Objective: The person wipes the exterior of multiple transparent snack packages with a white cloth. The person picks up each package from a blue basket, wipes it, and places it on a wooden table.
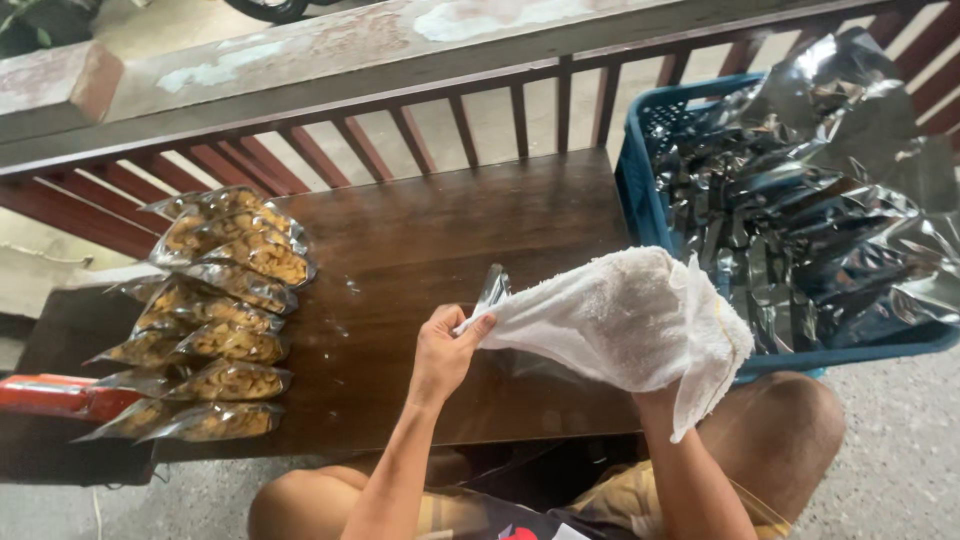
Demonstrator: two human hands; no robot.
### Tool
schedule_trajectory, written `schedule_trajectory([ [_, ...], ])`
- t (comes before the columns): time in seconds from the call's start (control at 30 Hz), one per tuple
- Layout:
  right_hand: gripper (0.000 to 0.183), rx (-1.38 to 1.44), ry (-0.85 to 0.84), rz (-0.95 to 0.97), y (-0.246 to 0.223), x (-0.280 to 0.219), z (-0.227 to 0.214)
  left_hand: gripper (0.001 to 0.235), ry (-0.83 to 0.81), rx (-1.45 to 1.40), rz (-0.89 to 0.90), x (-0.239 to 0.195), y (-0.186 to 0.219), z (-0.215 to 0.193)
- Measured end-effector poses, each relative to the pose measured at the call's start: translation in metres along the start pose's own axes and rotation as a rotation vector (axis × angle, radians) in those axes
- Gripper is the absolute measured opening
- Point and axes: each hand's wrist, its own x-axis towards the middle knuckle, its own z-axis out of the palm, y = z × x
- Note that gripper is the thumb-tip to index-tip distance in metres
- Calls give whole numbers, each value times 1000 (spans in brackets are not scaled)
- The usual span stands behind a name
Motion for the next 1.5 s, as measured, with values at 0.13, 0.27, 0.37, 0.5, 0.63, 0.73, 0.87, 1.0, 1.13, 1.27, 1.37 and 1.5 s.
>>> schedule_trajectory([
  [0.13, 55, -16, 25, 24, 18, -3, -3, 46, 26, 197, 1, -9, -19, -19],
  [0.27, 56, -40, 38, 10, 13, 2, -10, 41, -34, 261, 191, -10, -9, -33],
  [0.37, 56, -109, 33, -52, -1, 4, -8, 35, -119, 376, 11, -5, 7, -28],
  [0.5, 56, -457, -160, -127, 3, -15, 0, 27, -170, 358, 10, 0, 26, -11],
  [0.63, 57, -753, -520, 26, 46, -29, 19, 20, -254, 149, 111, -21, 42, 25],
  [0.73, 59, -879, -525, -92, 71, -43, 29, 15, -274, -82, 273, -44, 48, 24],
  [0.87, 71, -1027, -541, -478, 74, -40, 35, 25, -271, -175, 258, -53, 54, 14],
  [1.0, 60, -1048, -561, -863, 82, -34, 27, 53, -266, -354, 232, -43, 44, 32],
  [1.13, 55, -73, -325, 210, 90, -42, 18, 38, -268, -75, 260, -58, 38, 27],
  [1.27, 61, -1096, -526, -577, 81, -36, 28, 35, -203, -218, 204, -59, 42, 18],
  [1.37, 61, -902, -543, -715, 76, -40, 31, 42, -193, -362, 81, -57, 37, 26],
  [1.5, 71, -416, -384, -91, 82, -41, 24, 35, -207, -292, 107, -60, 30, 29],
])
